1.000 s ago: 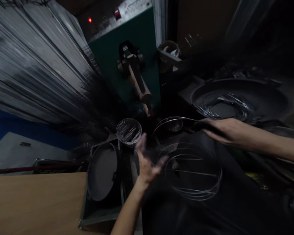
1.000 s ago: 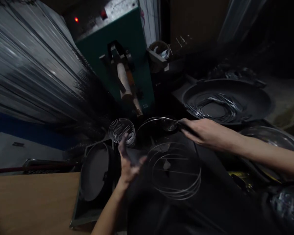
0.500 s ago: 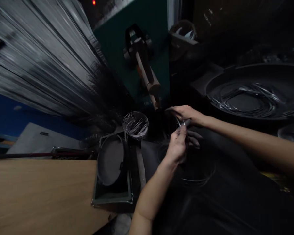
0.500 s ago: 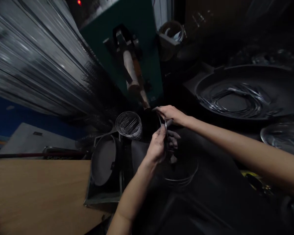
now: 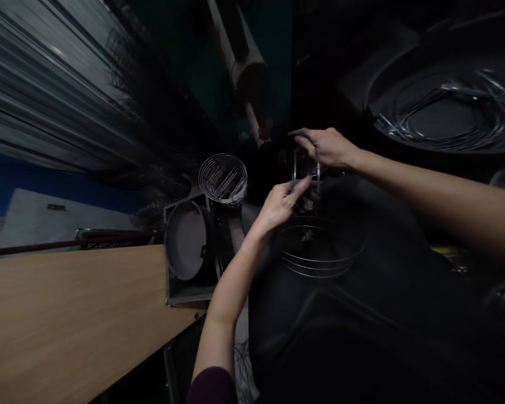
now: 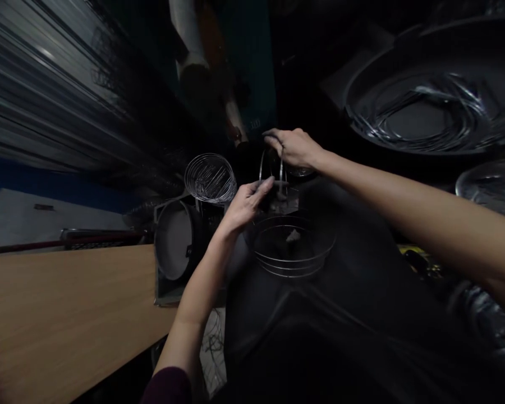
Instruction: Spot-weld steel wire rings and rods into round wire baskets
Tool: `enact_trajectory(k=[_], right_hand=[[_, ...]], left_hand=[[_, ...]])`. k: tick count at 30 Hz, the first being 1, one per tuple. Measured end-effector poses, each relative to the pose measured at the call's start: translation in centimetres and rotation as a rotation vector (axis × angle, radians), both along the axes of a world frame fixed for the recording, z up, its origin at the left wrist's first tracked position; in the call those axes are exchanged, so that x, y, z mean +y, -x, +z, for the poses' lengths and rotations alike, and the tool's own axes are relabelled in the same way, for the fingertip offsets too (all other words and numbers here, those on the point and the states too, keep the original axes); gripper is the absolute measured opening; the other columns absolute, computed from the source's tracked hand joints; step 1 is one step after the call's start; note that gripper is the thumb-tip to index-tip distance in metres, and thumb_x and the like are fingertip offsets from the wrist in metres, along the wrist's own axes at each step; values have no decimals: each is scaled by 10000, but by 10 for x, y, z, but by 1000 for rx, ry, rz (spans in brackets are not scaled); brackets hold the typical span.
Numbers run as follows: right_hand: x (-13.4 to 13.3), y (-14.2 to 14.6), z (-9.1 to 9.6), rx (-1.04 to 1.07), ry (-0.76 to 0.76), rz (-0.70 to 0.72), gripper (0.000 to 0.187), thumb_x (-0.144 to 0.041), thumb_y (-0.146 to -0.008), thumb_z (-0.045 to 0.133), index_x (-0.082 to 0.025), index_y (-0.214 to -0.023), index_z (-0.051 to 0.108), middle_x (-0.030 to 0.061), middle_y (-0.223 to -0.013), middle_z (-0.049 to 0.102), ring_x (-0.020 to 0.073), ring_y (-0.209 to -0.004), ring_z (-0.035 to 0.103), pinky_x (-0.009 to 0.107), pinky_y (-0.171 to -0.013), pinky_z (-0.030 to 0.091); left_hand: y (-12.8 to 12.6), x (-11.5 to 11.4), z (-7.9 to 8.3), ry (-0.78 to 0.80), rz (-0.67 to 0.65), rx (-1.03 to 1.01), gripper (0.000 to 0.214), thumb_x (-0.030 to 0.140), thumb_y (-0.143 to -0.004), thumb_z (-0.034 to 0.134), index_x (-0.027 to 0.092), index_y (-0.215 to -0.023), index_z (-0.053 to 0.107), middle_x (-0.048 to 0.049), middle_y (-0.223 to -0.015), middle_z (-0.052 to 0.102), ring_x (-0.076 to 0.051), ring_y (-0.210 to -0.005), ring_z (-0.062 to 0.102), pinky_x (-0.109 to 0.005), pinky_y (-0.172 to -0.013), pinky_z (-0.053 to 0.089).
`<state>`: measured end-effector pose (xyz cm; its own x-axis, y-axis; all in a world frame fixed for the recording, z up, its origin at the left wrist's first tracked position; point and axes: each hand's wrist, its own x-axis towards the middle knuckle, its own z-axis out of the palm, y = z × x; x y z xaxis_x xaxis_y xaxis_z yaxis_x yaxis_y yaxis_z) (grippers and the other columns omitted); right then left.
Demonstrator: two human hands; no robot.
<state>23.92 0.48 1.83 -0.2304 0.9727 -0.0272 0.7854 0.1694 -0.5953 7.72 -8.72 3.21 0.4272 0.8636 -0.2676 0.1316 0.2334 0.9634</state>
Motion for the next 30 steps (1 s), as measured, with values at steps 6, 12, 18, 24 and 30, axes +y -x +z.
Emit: enact_trajectory(k=[6, 12, 18, 24, 30], right_hand=[[-34, -19, 0, 15, 3, 18, 553, -249, -910, 541, -58, -1418, 435, 186, -1324, 532, 330, -1227, 491, 462, -1057, 360], [-127, -31, 11, 491, 571, 94, 383, -383, -890, 527, -161, -1189, 617, 113, -1118, 662, 247, -996, 633, 382, -903, 513], [-140, -3, 16, 655, 689, 41, 501, -635, -694, 672, -141, -774, 639, 63, -620, 623, 170, -581, 587, 289, -570, 506], [-137, -3, 26, 744, 739, -150, 454, -552, -603, 756, -162, -799, 630, 39, -631, 608, 123, -487, 522, 257, -457, 451], [-146, 21, 16, 797, 551, -175, 435, -485, -609, 770, -161, -843, 598, 27, -742, 606, 108, -534, 513, 228, -431, 425]], left_hand=[[1, -5, 1, 181, -75, -233, 477, 512, -792, 649, 120, -1063, 671, -57, -810, 697, -69, -571, 592, -200, -583, 471], [-13, 10, -7, 71, -43, -161, 325, 411, -815, 656, 128, -969, 695, -44, -840, 699, -100, -699, 636, -220, -702, 501], [5, -8, 9, -241, -113, 134, 342, 439, -902, 509, 194, -1076, 671, -56, -1082, 679, -227, -1072, 608, -371, -956, 462], [60, -108, -37, -634, -309, 597, 738, 327, -758, 640, 228, -1431, 353, -145, -1389, 444, -341, -1320, 385, -553, -1086, 308], [53, -108, -108, -876, -25, 572, 750, 384, -697, 660, 201, -1355, 350, -109, -1109, 533, -288, -1080, 520, -539, -1028, 349]])
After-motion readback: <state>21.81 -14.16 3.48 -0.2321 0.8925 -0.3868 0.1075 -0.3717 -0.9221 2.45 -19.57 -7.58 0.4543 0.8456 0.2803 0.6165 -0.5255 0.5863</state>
